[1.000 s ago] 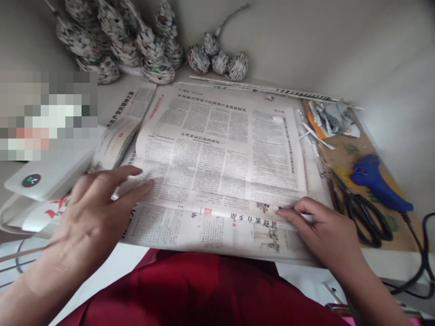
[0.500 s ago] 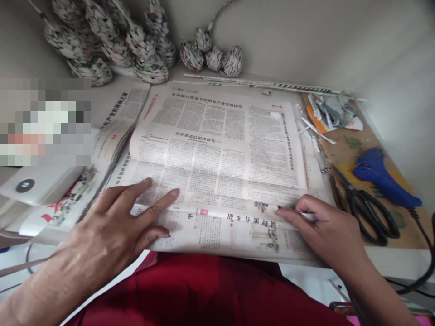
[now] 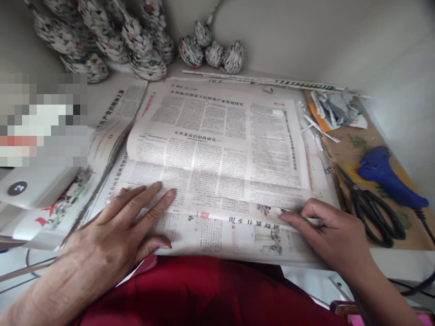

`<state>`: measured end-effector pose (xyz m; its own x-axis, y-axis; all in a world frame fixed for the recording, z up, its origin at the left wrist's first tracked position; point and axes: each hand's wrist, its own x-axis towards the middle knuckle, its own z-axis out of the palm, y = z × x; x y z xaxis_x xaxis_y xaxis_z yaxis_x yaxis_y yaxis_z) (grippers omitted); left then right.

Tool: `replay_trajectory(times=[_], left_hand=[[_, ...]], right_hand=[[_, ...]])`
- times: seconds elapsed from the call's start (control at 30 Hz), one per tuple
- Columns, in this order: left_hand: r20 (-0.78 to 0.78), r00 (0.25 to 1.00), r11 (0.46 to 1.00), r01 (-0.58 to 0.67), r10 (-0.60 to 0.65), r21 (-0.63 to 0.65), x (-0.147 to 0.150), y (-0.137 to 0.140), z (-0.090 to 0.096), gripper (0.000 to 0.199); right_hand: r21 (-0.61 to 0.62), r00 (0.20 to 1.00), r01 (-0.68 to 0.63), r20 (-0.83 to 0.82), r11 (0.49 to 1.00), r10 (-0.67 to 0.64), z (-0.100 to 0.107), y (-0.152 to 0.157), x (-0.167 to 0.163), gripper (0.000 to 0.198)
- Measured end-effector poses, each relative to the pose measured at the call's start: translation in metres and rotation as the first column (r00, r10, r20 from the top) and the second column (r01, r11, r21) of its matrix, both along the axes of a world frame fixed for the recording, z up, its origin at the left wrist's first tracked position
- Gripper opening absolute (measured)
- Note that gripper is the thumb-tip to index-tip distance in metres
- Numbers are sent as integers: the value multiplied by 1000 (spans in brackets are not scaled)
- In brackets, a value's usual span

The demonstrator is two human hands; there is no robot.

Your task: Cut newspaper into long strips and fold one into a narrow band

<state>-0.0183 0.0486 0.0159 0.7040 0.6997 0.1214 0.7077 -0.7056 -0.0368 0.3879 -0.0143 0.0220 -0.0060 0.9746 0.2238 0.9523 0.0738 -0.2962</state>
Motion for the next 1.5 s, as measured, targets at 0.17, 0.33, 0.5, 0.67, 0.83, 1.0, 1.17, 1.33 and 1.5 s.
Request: replay_trajectory(times=[0.17,0.33,0.5,0.67,0.83,1.0,1.17,1.33,1.5], left_hand=[[-23,1000,1000,18,-18,-17,0,-1,-2,68],[-39,999,999,-24,22,-42,7,-4,6,63],[-67,997,999,-32,31,-10,7,-3,8,61],[-59,998,999,-37,38,18,8,-3,9,60],[-26,1000,1000,7,-8,-14,10,-4,8,64],[11,992,989,121,-122,81,15,-3,-5,71],[45,984,971,163,-173,174,27,-8,-12,74],[17,998,986,62,-66,156,42,-16,-11,77],[29,999,993,39,-42,108,48,-20,-11,99]], right_hand=[[-16,999,39,8,999,-39,1,-1,-2,52],[6,1000,12,18,1000,-12,-1,1,0,51],[14,999,12,31,1000,-13,-1,2,1,52],[-23,999,26,38,999,-25,2,3,-2,51],[-33,998,26,49,999,-24,4,3,-5,47],[-34,998,38,42,999,-37,6,2,-7,46],[-20,998,55,30,998,-54,6,1,-8,44],[-26,999,39,21,999,-39,4,0,-7,42],[0,998,27,48,1000,-27,3,-1,-6,37]])
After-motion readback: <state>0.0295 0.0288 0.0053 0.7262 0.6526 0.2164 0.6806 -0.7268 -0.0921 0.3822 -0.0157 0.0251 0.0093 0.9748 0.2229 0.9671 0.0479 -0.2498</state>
